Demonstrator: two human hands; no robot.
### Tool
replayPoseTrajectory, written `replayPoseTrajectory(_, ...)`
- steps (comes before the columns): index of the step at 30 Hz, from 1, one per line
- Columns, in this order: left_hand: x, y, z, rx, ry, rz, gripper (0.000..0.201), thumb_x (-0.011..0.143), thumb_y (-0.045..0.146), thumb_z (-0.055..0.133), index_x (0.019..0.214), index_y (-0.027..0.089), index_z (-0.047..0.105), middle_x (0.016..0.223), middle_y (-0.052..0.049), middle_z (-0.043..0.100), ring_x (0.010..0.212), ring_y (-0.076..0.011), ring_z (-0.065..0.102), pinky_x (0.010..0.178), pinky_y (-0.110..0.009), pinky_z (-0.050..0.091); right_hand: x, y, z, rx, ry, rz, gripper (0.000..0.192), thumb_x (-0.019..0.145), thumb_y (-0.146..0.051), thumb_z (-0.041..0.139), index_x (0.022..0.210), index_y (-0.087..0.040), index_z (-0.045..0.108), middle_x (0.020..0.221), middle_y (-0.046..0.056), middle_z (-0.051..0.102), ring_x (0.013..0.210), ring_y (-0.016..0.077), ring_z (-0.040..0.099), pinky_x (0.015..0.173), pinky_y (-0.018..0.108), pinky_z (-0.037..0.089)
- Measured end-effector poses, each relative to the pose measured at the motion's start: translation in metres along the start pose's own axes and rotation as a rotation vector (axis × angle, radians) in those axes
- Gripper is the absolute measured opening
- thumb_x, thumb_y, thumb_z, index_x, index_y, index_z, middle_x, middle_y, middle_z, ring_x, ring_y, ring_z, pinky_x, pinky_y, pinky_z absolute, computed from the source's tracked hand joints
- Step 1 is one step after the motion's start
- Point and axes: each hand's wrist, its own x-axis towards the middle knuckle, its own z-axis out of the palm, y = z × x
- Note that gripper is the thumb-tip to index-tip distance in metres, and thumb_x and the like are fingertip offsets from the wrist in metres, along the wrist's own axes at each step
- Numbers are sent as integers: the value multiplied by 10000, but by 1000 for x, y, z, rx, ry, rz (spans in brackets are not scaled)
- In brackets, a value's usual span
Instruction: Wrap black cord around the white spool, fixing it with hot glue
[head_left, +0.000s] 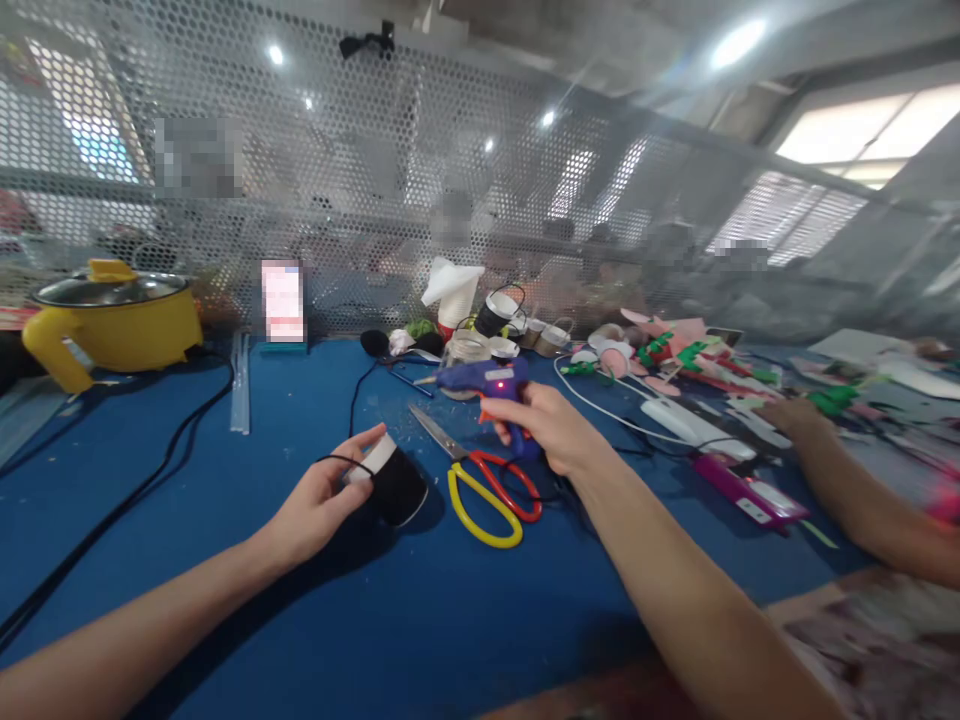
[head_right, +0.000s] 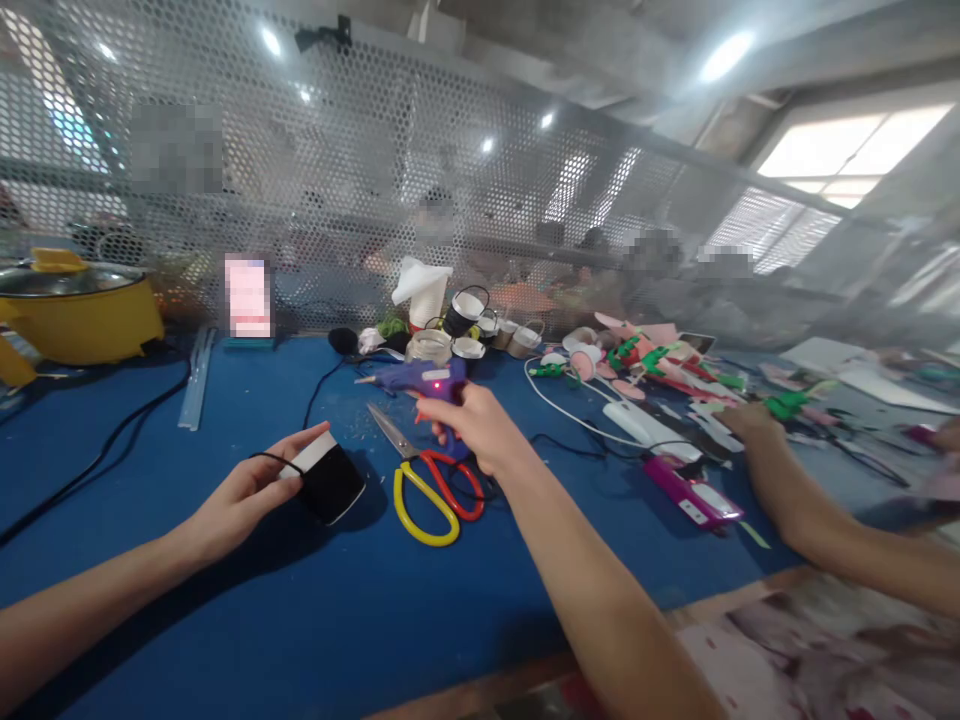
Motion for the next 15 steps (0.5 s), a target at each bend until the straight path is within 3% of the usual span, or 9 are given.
replayPoseTrajectory(2, 0, -1, 0, 9, 0, 11, 224, 754, 343, 519, 836, 143, 577, 1389, -131, 299, 1183, -330, 374, 955, -419, 302, 18, -2, -5, 50, 141, 16, 134, 672, -233, 616, 649, -130, 534, 451, -48, 492, 387, 46, 433, 377, 157, 351)
replayPoseTrajectory(4, 0, -1, 0, 3, 7, 14, 196, 752, 336, 519, 762, 144, 560, 1387, -135, 301, 1183, -333, 373, 952, -421, 304, 39, -6, -10, 49, 186, 18, 166, 706, -246, 591, 611, -130, 520, 443, -42, 477, 381, 45, 425, 371, 157, 357)
replayPoseTrajectory(10, -2, -3, 0, -11, 17, 30, 136, 752, 279, 518, 712, 150, 520, 1380, -137, 312, 1193, -326, 362, 985, -438, 261, 89, -12, -20, -14, 142, 54, 242, 757, -288, 563, 583, -148, 472, 395, -34, 463, 357, 64, 437, 385, 191, 409)
replayPoseTrajectory(15, -2, -2, -1, -23, 24, 29, 124, 734, 268, 532, 692, 153, 511, 1379, -139, 316, 1196, -329, 360, 991, -451, 255, 102, -7, -24, -98, 87, 35, 295, 753, -384, 556, 589, -150, 483, 410, 2, 525, 385, 97, 497, 398, 222, 427)
